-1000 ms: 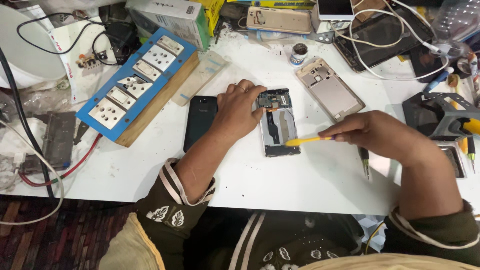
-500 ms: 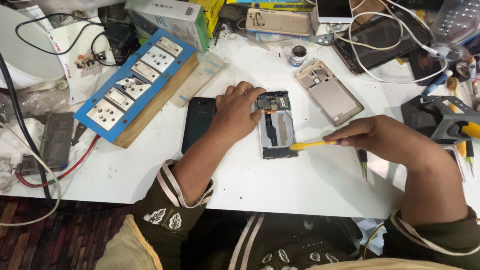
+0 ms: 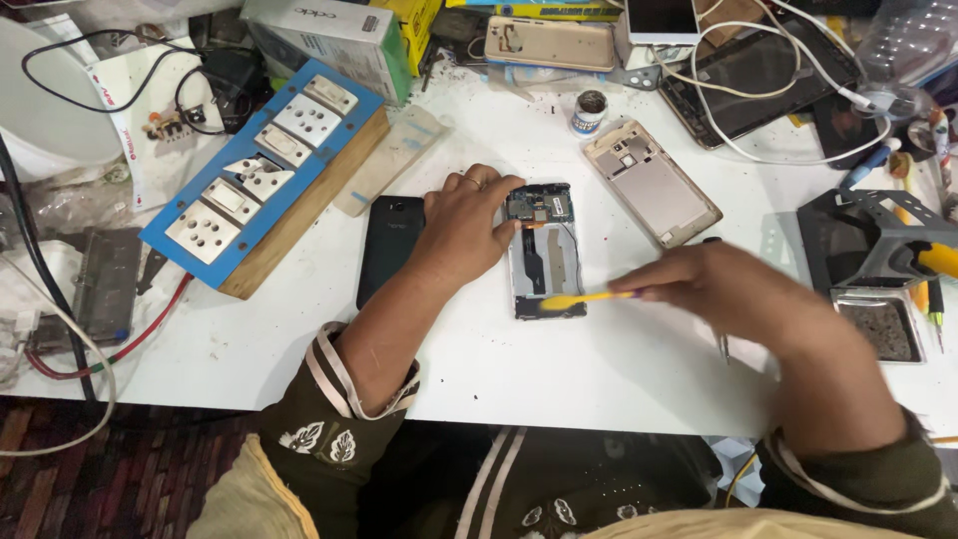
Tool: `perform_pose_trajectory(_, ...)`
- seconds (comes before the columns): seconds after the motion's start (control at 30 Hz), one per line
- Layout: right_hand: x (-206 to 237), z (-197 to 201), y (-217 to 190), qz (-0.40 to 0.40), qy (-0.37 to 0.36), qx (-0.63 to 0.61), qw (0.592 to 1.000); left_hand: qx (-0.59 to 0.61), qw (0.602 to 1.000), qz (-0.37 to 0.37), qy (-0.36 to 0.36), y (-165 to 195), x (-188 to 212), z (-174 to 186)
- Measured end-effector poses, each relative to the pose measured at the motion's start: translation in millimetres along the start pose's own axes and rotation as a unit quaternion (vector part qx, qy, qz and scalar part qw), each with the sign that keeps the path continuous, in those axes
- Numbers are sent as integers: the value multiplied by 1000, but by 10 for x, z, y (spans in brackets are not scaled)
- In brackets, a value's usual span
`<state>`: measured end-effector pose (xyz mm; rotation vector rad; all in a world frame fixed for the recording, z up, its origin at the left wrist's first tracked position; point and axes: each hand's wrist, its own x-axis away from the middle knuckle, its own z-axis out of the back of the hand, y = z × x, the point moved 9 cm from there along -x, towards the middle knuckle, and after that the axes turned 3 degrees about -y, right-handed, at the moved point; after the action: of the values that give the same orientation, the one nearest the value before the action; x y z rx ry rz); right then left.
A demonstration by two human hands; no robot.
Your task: The person cleans the interior of a disassembled smartphone with a toothbrush, then cleans the back cover of another phone. They remove the back cover and battery from a third phone and use a screwdriver to pry at internal components.
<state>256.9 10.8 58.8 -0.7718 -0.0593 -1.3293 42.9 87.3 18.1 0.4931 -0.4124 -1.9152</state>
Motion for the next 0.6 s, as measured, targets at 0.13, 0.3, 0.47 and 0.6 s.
perform_pose_trajectory(0.13, 87, 142, 192, -90, 12, 10, 996, 1, 1000, -2, 2, 9, 4, 7)
perform_pose_trajectory(0.3, -11, -46, -161, 37, 27, 29, 999, -5, 1000, 3, -5, 3, -7, 4)
perform_pose_trajectory(0.47, 28, 2, -98, 42, 19, 21, 999, 2, 1000, -5, 2, -4, 7, 8)
perform_pose_trajectory(0.6, 104, 135, 329, -137, 4, 31, 990, -1, 1000, -15, 1, 12, -13, 1)
